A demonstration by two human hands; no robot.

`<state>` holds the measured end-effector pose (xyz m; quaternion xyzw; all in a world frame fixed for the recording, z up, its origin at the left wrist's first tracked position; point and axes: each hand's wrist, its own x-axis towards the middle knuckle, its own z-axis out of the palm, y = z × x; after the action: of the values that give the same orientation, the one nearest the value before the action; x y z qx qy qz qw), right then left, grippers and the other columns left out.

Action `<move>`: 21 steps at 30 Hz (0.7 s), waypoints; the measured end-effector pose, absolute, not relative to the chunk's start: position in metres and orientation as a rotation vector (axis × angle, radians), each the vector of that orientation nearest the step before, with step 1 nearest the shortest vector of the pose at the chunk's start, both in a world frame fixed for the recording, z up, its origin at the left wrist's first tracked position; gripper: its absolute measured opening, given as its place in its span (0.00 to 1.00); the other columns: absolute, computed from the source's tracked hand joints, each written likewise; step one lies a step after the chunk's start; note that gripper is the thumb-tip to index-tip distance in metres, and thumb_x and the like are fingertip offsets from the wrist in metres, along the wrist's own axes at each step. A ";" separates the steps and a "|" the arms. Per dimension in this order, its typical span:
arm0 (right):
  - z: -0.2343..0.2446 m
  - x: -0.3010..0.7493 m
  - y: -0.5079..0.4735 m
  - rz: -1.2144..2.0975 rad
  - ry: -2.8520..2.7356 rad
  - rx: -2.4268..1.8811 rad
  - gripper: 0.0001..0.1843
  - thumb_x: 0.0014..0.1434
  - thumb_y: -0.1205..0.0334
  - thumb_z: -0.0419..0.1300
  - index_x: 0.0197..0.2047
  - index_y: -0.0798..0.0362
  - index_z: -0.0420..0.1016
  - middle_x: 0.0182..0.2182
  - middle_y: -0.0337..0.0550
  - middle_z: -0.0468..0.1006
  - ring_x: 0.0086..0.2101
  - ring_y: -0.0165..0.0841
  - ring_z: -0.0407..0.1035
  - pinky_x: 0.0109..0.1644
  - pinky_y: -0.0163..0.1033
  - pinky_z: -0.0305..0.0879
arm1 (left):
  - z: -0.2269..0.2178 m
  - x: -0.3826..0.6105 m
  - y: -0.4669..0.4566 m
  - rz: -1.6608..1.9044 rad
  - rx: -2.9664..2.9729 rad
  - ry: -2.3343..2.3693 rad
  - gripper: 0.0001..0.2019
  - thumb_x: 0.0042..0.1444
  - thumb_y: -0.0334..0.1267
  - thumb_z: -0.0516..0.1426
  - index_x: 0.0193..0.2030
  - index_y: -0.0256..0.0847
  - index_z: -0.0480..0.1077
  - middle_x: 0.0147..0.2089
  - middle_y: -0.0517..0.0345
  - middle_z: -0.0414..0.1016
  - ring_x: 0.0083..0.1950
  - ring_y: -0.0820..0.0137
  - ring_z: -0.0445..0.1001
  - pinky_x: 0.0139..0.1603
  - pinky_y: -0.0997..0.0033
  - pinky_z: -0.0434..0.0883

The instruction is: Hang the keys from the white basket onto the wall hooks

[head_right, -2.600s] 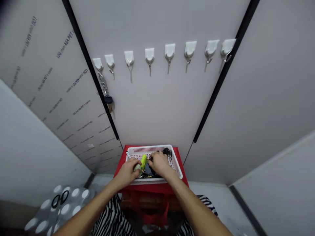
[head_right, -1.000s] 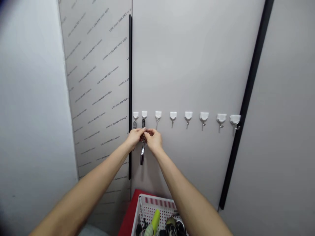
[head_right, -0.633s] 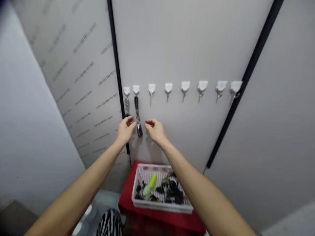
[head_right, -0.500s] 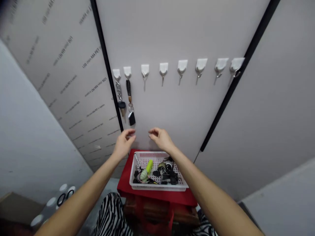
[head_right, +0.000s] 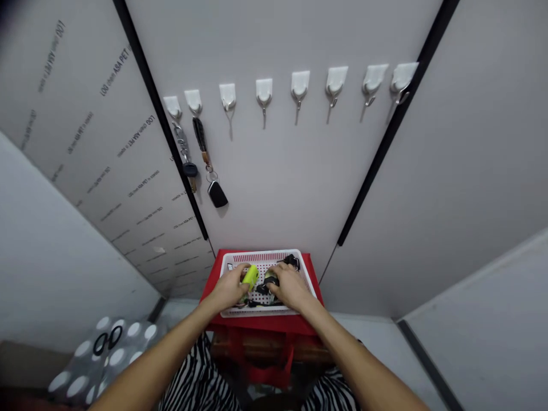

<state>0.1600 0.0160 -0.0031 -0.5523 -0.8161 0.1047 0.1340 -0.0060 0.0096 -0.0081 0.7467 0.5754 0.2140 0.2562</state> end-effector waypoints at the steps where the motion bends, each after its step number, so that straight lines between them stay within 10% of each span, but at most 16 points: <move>1: -0.002 0.159 0.016 0.285 -2.340 -1.579 0.21 0.43 0.62 0.51 0.43 0.55 0.63 0.39 0.47 0.65 0.41 0.35 0.57 0.45 0.40 0.52 | -0.007 -0.007 0.012 0.631 1.962 1.485 0.22 0.39 0.29 0.48 0.46 0.38 0.56 0.38 0.52 0.68 0.36 0.69 0.66 0.36 0.71 0.62; 6: 0.017 0.146 0.017 0.281 -2.271 -1.298 0.26 0.40 0.65 0.52 0.46 0.55 0.58 0.44 0.46 0.62 0.44 0.33 0.54 0.47 0.38 0.49 | 0.011 -0.010 0.019 0.835 1.800 1.018 0.22 0.37 0.25 0.47 0.44 0.38 0.59 0.35 0.56 0.68 0.34 0.73 0.66 0.35 0.75 0.62; 15: 0.049 0.154 0.019 0.626 -2.081 -1.387 0.11 0.42 0.57 0.52 0.29 0.55 0.64 0.21 0.37 0.66 0.22 0.27 0.59 0.25 0.31 0.53 | 0.017 -0.015 0.018 1.374 1.471 1.258 0.09 0.39 0.31 0.51 0.31 0.37 0.64 0.30 0.58 0.67 0.31 0.75 0.64 0.34 0.76 0.61; 21: 0.050 0.153 0.020 0.835 -1.768 -1.302 0.13 0.42 0.55 0.52 0.30 0.55 0.62 0.21 0.34 0.64 0.21 0.24 0.56 0.23 0.29 0.53 | 0.004 0.000 0.008 1.112 1.050 1.074 0.11 0.39 0.39 0.54 0.29 0.35 0.64 0.24 0.60 0.65 0.24 0.77 0.64 0.23 0.79 0.58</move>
<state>0.1533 0.0200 0.0495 -0.5113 -0.6943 0.3280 0.3859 -0.0004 0.0080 0.0043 0.4517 0.4624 0.4784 0.5944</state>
